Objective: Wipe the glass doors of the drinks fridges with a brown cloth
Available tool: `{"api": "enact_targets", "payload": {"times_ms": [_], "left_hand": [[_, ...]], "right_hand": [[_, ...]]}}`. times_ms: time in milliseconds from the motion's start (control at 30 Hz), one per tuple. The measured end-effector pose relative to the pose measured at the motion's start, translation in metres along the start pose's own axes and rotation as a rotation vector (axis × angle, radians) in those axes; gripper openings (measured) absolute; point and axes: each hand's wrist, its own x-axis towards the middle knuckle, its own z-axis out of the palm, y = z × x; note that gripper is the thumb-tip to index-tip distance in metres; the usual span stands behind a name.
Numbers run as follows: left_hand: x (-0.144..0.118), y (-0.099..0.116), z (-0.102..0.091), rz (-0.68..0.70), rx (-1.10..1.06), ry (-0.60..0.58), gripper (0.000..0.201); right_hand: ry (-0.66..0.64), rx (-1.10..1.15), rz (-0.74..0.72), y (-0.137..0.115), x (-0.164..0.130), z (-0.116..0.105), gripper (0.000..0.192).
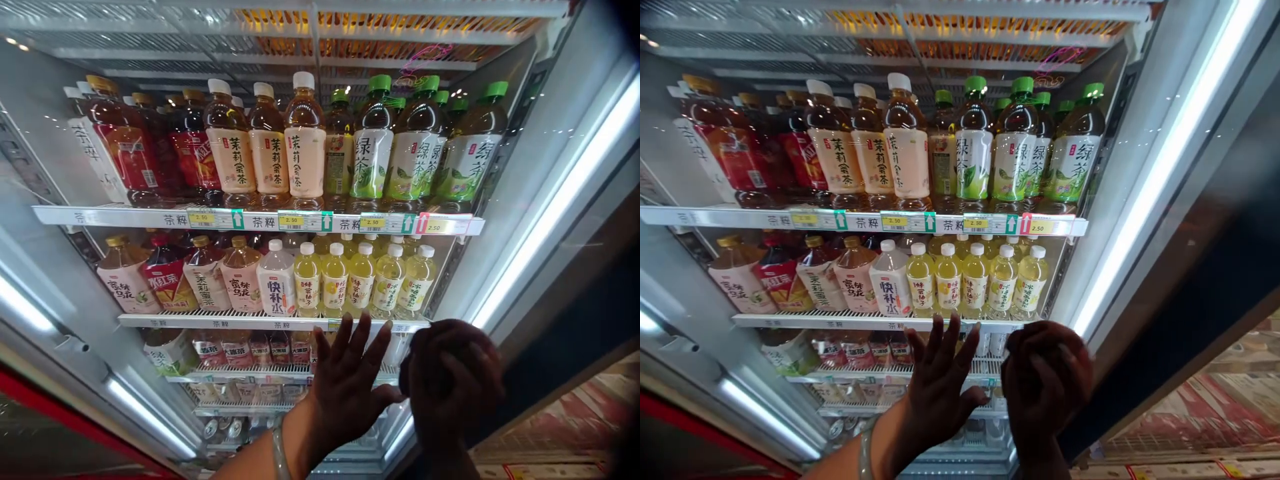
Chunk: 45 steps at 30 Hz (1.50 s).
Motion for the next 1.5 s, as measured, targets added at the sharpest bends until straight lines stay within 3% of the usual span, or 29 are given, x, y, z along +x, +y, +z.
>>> {"api": "enact_targets", "payload": {"times_ms": [133, 267, 367, 433, 533, 600, 667, 733, 867, 967, 1067, 1200, 1300, 1500], "left_hand": [[-0.001, -0.002, -0.003, 0.031, 0.026, -0.020, 0.074], [-0.005, -0.011, -0.011, 0.027, 0.090, -0.014, 0.075], [-0.010, -0.017, -0.015, -0.017, 0.091, 0.000, 0.074], [-0.013, -0.020, -0.016, -0.009, 0.071, 0.011, 0.073], [-0.015, -0.023, -0.016, 0.018, 0.058, 0.010, 0.069], [-0.015, -0.024, -0.018, 0.014, 0.061, 0.010, 0.070], [-0.016, -0.027, -0.022, 0.004, 0.072, 0.015, 0.071], [-0.017, -0.032, -0.028, -0.004, 0.092, 0.020, 0.072], [-0.026, -0.044, -0.038, -0.032, 0.120, 0.009, 0.072], [-0.033, -0.052, -0.046, -0.031, 0.112, 0.002, 0.070], [-0.037, -0.062, -0.056, -0.036, 0.114, 0.006, 0.068], [-0.042, -0.082, -0.074, -0.067, 0.154, -0.014, 0.077], [-0.049, -0.097, -0.084, -0.081, 0.163, -0.011, 0.077], [-0.067, -0.123, -0.102, -0.073, 0.104, -0.025, 0.067]], "right_hand": [[-0.065, 0.159, -0.106, -0.035, -0.002, 0.013, 0.001], [-0.027, 0.099, -0.099, -0.013, 0.024, 0.012, 0.028], [-0.028, 0.024, -0.007, -0.001, 0.021, 0.004, 0.041], [-0.063, 0.057, 0.018, -0.016, 0.009, 0.002, 0.040], [-0.131, 0.194, -0.012, -0.055, -0.004, 0.010, 0.017], [-0.137, 0.239, -0.023, -0.073, -0.001, 0.017, 0.012], [-0.116, 0.221, -0.055, -0.073, 0.007, 0.022, 0.009], [-0.095, 0.168, -0.093, -0.062, 0.014, 0.021, 0.018], [-0.083, 0.126, -0.085, -0.054, 0.000, 0.016, 0.035], [-0.156, 0.230, -0.060, -0.084, -0.019, 0.021, 0.024], [-0.222, 0.306, -0.084, -0.116, -0.020, 0.034, 0.009], [-0.141, 0.260, -0.084, -0.122, -0.004, 0.046, 0.017], [-0.101, 0.207, -0.055, -0.125, -0.010, 0.047, 0.026], [-0.225, 0.283, -0.076, -0.190, -0.040, 0.063, 0.012]]}}
